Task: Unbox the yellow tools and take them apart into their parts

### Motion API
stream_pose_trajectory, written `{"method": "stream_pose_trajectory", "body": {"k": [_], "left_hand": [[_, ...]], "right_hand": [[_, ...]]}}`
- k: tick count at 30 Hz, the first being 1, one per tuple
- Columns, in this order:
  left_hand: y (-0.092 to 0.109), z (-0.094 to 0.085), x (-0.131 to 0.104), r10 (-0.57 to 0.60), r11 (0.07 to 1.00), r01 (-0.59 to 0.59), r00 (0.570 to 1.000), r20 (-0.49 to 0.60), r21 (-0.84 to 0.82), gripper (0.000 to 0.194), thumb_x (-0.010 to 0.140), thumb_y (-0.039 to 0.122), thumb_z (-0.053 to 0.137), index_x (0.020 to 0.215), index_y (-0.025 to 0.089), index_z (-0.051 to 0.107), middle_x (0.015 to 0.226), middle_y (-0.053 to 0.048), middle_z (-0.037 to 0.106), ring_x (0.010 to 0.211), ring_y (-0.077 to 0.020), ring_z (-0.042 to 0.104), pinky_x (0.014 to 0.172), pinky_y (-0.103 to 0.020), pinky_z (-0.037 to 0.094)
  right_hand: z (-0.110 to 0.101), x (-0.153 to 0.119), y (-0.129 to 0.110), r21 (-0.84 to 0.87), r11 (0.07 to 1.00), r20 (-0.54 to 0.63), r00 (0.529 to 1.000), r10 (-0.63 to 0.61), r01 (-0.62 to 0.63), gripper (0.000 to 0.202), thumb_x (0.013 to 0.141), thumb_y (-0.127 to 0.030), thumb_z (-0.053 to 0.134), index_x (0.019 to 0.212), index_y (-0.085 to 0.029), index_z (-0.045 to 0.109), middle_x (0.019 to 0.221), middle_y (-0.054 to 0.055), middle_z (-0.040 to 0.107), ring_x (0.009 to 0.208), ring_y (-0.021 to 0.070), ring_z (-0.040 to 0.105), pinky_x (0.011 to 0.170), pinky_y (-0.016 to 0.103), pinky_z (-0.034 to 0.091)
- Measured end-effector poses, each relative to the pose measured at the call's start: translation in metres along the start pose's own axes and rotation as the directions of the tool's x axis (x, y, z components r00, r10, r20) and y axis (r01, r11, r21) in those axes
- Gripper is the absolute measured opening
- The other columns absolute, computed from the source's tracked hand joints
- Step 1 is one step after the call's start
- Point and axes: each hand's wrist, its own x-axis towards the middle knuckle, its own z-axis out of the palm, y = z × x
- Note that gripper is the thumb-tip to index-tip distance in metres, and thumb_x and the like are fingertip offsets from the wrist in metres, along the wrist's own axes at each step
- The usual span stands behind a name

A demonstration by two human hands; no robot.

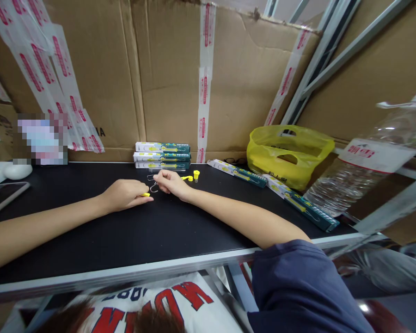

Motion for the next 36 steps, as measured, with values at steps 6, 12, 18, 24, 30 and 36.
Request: {"method": "stream_pose_trajectory", "body": {"k": [6, 12, 18, 24, 30, 36], "left_hand": [[0.001, 0.0, 0.002, -0.095, 0.979, 0.117, 0.987, 0.133, -0.169, 0.03, 0.093, 0.041, 0.044, 0.076, 0.019, 0.051, 0.071, 0.001, 0.06, 0.065, -0.0142, 0.057, 0.056, -0.025, 0.031], [-0.001, -0.002, 0.002, -0.119, 0.945, 0.168, 0.976, 0.183, -0.28, 0.021, 0.091, 0.038, 0.047, 0.083, 0.02, 0.053, 0.08, 0.001, 0.062, 0.071, -0.0142, 0.057, 0.06, -0.024, 0.034], [0.002, -0.004, 0.003, -0.177, 0.945, 0.216, 0.969, 0.173, -0.245, 0.01, 0.082, 0.029, 0.05, 0.079, 0.02, 0.053, 0.077, 0.0, 0.059, 0.072, -0.0155, 0.055, 0.063, -0.026, 0.035], [0.001, 0.0, 0.002, -0.245, 0.932, 0.274, 0.958, 0.147, -0.238, 0.011, 0.082, 0.026, 0.047, 0.077, 0.019, 0.055, 0.073, 0.0, 0.058, 0.066, -0.0149, 0.054, 0.059, -0.026, 0.035], [-0.001, 0.003, 0.001, -0.099, 0.956, 0.121, 0.99, 0.096, -0.268, 0.023, 0.093, 0.031, 0.04, 0.096, 0.02, 0.061, 0.089, -0.002, 0.064, 0.083, -0.0162, 0.06, 0.072, -0.025, 0.04], [0.0, 0.0, 0.001, -0.069, 0.973, 0.088, 0.993, 0.099, -0.213, 0.024, 0.095, 0.031, 0.042, 0.098, 0.02, 0.063, 0.088, -0.002, 0.066, 0.084, -0.0168, 0.06, 0.072, -0.025, 0.04]], "right_hand": [[-0.026, 0.005, -0.024, -0.437, 0.899, 0.108, 0.989, 0.098, -0.041, 0.037, 0.079, -0.048, 0.061, 0.066, -0.018, 0.043, 0.047, -0.008, 0.045, 0.042, 0.0055, 0.037, 0.044, 0.02, 0.028], [-0.065, 0.006, -0.052, -0.882, 0.471, 0.154, 0.955, 0.254, 0.017, 0.024, 0.078, -0.031, 0.065, 0.064, -0.015, 0.055, 0.057, -0.003, 0.054, 0.053, 0.007, 0.043, 0.052, 0.022, 0.029], [-0.065, 0.006, -0.05, -0.792, 0.605, 0.117, 0.952, 0.282, -0.082, 0.026, 0.084, -0.033, 0.06, 0.067, -0.015, 0.055, 0.052, -0.004, 0.051, 0.046, 0.0051, 0.042, 0.046, 0.02, 0.031], [-0.038, 0.006, -0.031, -0.311, 0.861, -0.118, 0.915, 0.385, -0.402, 0.024, 0.091, -0.031, 0.049, 0.072, -0.017, 0.046, 0.047, -0.007, 0.048, 0.032, 0.0022, 0.032, 0.03, 0.015, 0.019], [-0.02, 0.028, -0.002, -0.176, 0.944, -0.208, 0.948, 0.242, -0.28, 0.015, 0.086, -0.02, 0.053, 0.08, -0.02, 0.039, 0.049, -0.009, 0.055, 0.033, 0.0044, 0.041, 0.031, 0.013, 0.026], [-0.015, 0.053, 0.012, -0.581, 0.8, -0.199, 0.979, 0.041, -0.151, 0.01, 0.086, -0.019, 0.052, 0.081, -0.02, 0.043, 0.054, -0.007, 0.054, 0.045, 0.0068, 0.046, 0.046, 0.018, 0.034]]}}
